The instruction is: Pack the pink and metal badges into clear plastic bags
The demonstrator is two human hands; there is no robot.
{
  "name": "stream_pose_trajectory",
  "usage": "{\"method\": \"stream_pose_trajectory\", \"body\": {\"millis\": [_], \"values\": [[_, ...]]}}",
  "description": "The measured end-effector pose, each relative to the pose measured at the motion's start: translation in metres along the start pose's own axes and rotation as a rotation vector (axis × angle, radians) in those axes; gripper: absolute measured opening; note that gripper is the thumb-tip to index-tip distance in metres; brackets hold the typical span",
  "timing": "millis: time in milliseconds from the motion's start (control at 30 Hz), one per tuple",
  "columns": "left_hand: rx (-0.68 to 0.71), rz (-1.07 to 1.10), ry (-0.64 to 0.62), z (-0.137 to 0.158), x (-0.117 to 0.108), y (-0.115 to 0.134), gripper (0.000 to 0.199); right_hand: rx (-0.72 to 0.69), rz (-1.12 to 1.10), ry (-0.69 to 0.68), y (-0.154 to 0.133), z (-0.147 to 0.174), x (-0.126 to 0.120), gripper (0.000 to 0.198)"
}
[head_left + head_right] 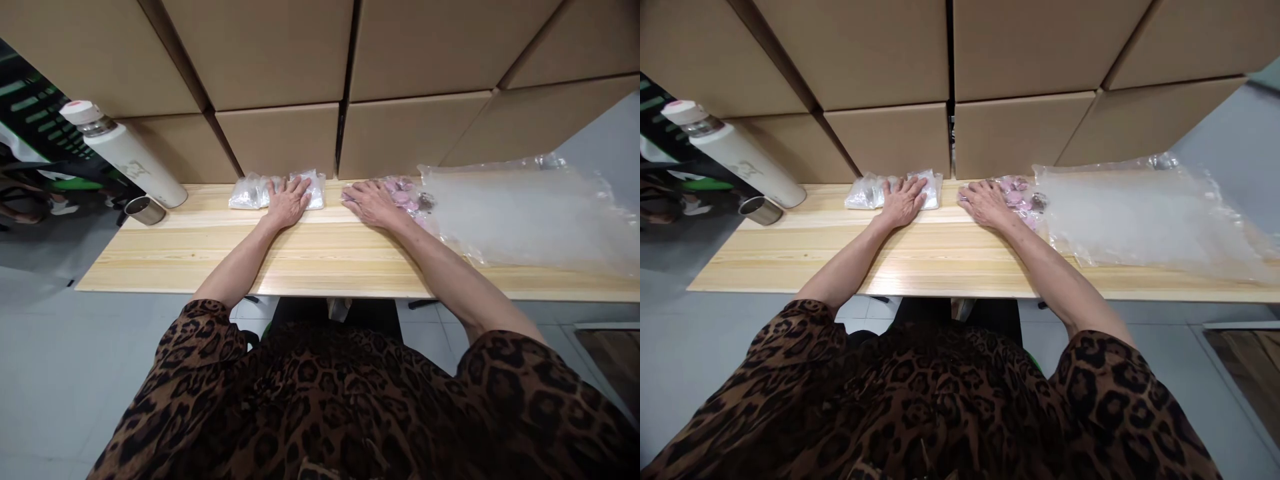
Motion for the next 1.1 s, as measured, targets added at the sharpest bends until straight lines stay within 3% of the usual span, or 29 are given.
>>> {"method": "stream_pose_trajectory", "body": {"millis": [233, 333, 500, 600, 733, 800, 933, 1100], "values": [[0.01, 0.045, 0.041, 0.002, -0.005, 0.001, 0.066, 0.132, 0.017, 0.052, 0.027, 0.035, -0.041, 0.058], [0.029, 0.051, 0.078, 0.005, -0.009, 0.003, 0.066, 0.307, 0.062, 0.106, 0.049, 0.062, -0.071, 0.059], [0.058, 0.081, 0.132, 0.007, -0.014, 0.01, 0.068, 0.63, 0.254, -0.011, 0.089, 0.119, -0.096, 0.061], [0.083, 0.11, 0.164, 0.007, -0.014, 0.016, 0.069, 0.651, 0.269, -0.076, 0.097, 0.136, -0.092, 0.057], [0.125, 0.149, 0.187, 0.009, -0.01, 0.019, 0.069, 0.557, 0.31, -0.082, 0.1, 0.141, -0.082, 0.048], [0.138, 0.177, 0.21, 0.009, -0.009, 0.017, 0.07, 0.561, 0.265, -0.012, 0.106, 0.142, -0.08, 0.04], [0.169, 0.245, 0.28, 0.009, -0.008, 0.014, 0.072, 0.777, -0.043, 0.271, 0.126, 0.15, -0.082, 0.021], [0.193, 0.362, 0.324, 0.014, -0.018, 0.028, 0.07, 0.866, -0.423, 0.659, 0.135, 0.159, -0.099, 0.031]]}}
Point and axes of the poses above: each hand's wrist, its own z-axis away from the middle knuckle, its own x-axis out of the palm, y = z × x, the point moved 3 cm from there along -z, towards the middle knuckle, and after that the axes turned 13 degrees about y, right-handed, at the moved point
